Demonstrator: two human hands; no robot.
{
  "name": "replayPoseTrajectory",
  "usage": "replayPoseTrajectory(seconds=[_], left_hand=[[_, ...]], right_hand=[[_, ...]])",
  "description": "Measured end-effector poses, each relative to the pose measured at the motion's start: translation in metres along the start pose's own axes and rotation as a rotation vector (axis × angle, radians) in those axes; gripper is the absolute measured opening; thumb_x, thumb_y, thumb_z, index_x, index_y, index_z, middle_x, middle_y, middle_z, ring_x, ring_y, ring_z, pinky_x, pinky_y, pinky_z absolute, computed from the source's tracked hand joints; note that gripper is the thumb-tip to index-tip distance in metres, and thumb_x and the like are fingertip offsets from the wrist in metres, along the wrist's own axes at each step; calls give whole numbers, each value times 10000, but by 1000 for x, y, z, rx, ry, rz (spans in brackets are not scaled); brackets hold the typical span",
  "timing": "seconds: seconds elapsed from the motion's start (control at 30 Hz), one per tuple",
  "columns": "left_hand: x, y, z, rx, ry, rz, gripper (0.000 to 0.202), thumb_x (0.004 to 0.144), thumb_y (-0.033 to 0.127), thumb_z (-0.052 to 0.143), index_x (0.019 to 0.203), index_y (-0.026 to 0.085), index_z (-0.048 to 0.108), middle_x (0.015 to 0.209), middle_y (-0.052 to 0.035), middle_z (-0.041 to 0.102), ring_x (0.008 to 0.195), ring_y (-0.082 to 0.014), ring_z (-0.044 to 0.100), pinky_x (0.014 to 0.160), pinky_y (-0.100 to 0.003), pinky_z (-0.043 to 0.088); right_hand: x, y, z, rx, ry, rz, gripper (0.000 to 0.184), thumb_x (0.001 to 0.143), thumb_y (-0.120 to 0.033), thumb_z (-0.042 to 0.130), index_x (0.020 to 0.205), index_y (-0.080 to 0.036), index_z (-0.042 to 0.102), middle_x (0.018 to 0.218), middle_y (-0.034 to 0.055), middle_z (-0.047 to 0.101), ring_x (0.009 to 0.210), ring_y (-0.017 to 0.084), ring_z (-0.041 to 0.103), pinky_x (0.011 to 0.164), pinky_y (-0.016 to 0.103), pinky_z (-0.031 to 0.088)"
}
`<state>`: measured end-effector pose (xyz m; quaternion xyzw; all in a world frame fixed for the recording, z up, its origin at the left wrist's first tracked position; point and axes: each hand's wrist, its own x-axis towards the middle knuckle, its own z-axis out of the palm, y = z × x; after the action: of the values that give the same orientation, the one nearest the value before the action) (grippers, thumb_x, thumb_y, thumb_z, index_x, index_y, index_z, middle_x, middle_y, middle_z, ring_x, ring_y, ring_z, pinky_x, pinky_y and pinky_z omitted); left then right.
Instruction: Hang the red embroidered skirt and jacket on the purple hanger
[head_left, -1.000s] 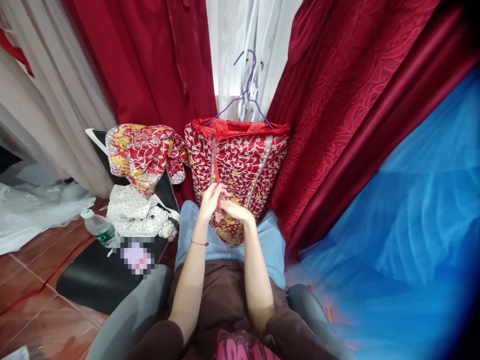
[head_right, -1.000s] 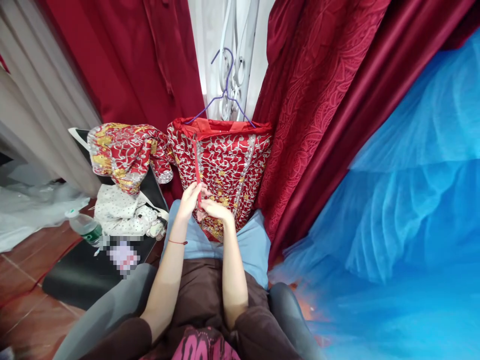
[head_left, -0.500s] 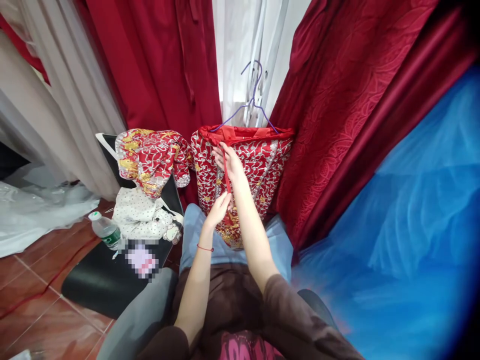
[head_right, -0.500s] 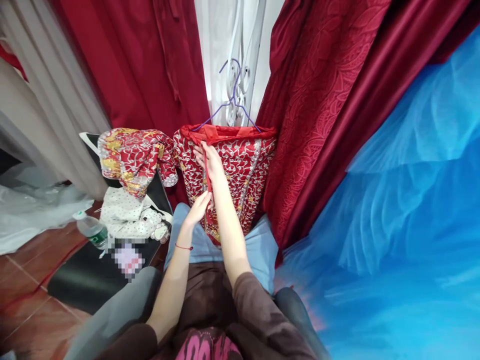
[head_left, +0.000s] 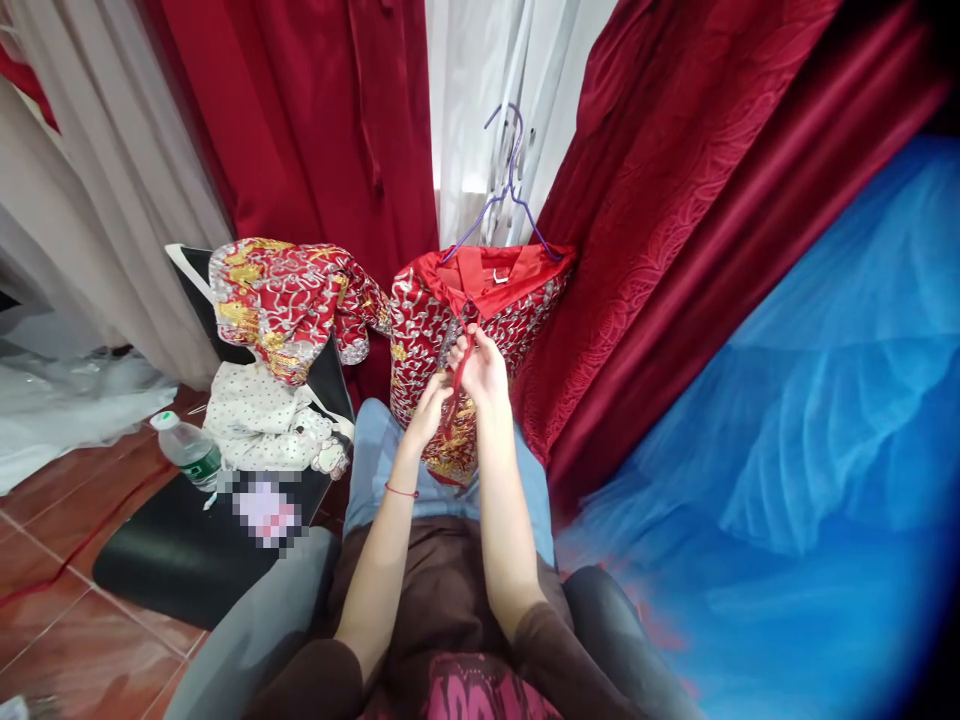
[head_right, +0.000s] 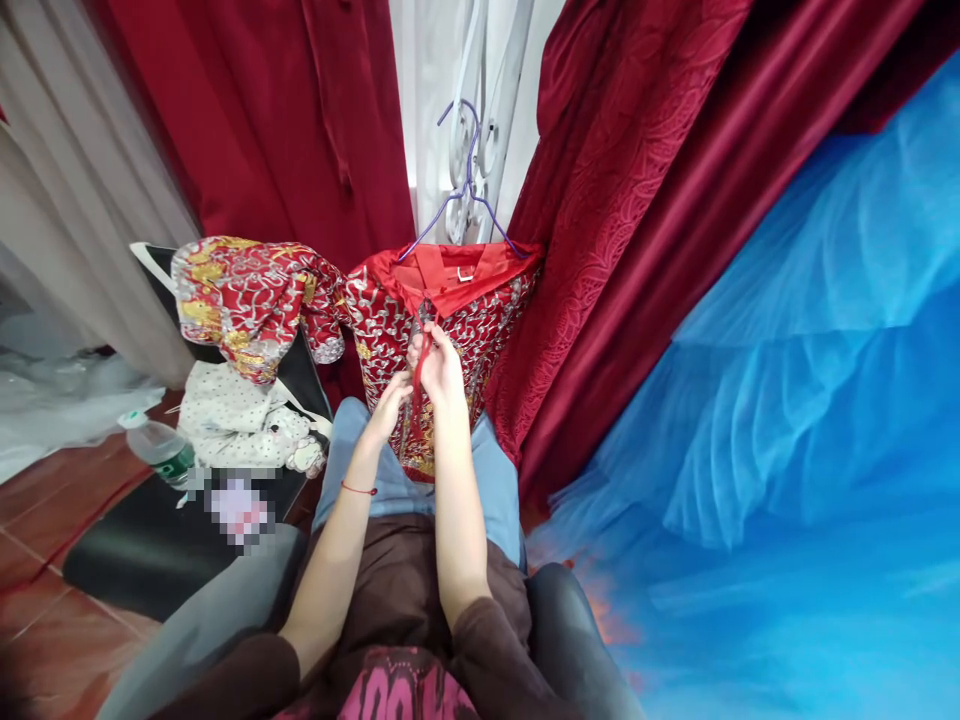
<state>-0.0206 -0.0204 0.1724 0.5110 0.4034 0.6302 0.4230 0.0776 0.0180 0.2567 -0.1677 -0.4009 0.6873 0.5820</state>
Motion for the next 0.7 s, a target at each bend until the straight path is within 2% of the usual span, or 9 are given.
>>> replayPoseTrajectory(seconds=[0.1, 0.17, 0.2, 0.27, 0.33, 0.4, 0.57, 0.63, 0.7], left_hand=[[18, 28, 6, -57, 86, 150, 286, 936, 347, 506, 1119, 189, 659, 1197, -77, 673, 1164, -192, 609, 1045, -329, 452], [34, 52, 13, -81, 86, 200, 291, 949, 404, 539, 1069, 184, 688, 1059, -64, 686, 998, -157, 646, 908, -268, 500], [42, 63, 16, -95, 65, 192, 294, 941, 427, 570, 1027, 178, 701, 944, -48, 675, 848, -129, 641, 787, -235, 508], [54, 80, 23, -139, 19, 131, 309, 920, 456, 618, 954, 162, 708, 758, -11, 605, 596, -74, 531, 562, -194, 427], [60, 87, 28, -191, 23, 86, 305, 913, 451, 635, 895, 151, 692, 702, 4, 569, 518, -53, 446, 473, -184, 336], [61, 88, 30, -229, 75, 97, 275, 919, 416, 632, 844, 152, 658, 735, -4, 592, 558, -62, 481, 492, -182, 352], [62, 91, 18, -302, 175, 198, 229, 951, 338, 574, 786, 179, 565, 798, -7, 601, 773, -103, 621, 732, -215, 480], [66, 96, 8, -309, 136, 172, 233, 945, 326, 586, 767, 184, 540, 738, 16, 544, 719, -85, 596, 726, -207, 475], [68, 97, -1, -305, 92, 132, 232, 928, 307, 615, 749, 175, 549, 675, 40, 464, 598, -54, 500, 624, -172, 429]], right_hand=[[1, -6, 2, 84, -3, 48, 93, 895, -316, 498, 842, -245, 523, 675, -25, 539, 597, 122, 515, 631, 244, 520], [3, -6, 5, 81, 5, 48, 94, 891, -309, 503, 842, -238, 538, 684, -22, 563, 598, 117, 527, 626, 243, 520], [5, -5, 5, 59, 14, 34, 97, 888, -320, 514, 846, -237, 541, 697, -19, 581, 604, 116, 539, 625, 244, 520], [7, -2, 7, -12, 34, 13, 129, 881, -367, 534, 859, -241, 541, 753, -4, 631, 653, 128, 585, 635, 255, 524], [10, -1, 7, -78, 51, 25, 179, 872, -424, 544, 868, -245, 535, 825, 20, 679, 751, 160, 640, 662, 282, 537], [13, -1, 6, -104, 66, 50, 195, 857, -439, 559, 867, -246, 535, 873, 40, 706, 849, 190, 668, 703, 308, 549], [19, -8, -7, -119, 130, 61, 140, 837, -362, 566, 788, -241, 516, 875, 29, 725, 932, 186, 682, 789, 306, 535], [19, -12, -15, -212, 141, 36, 212, 858, -408, 542, 749, -237, 481, 887, 34, 730, 943, 185, 680, 787, 302, 524], [16, -14, -21, -321, 142, -5, 318, 871, -492, 516, 710, -234, 427, 864, 45, 725, 915, 184, 678, 774, 297, 517]])
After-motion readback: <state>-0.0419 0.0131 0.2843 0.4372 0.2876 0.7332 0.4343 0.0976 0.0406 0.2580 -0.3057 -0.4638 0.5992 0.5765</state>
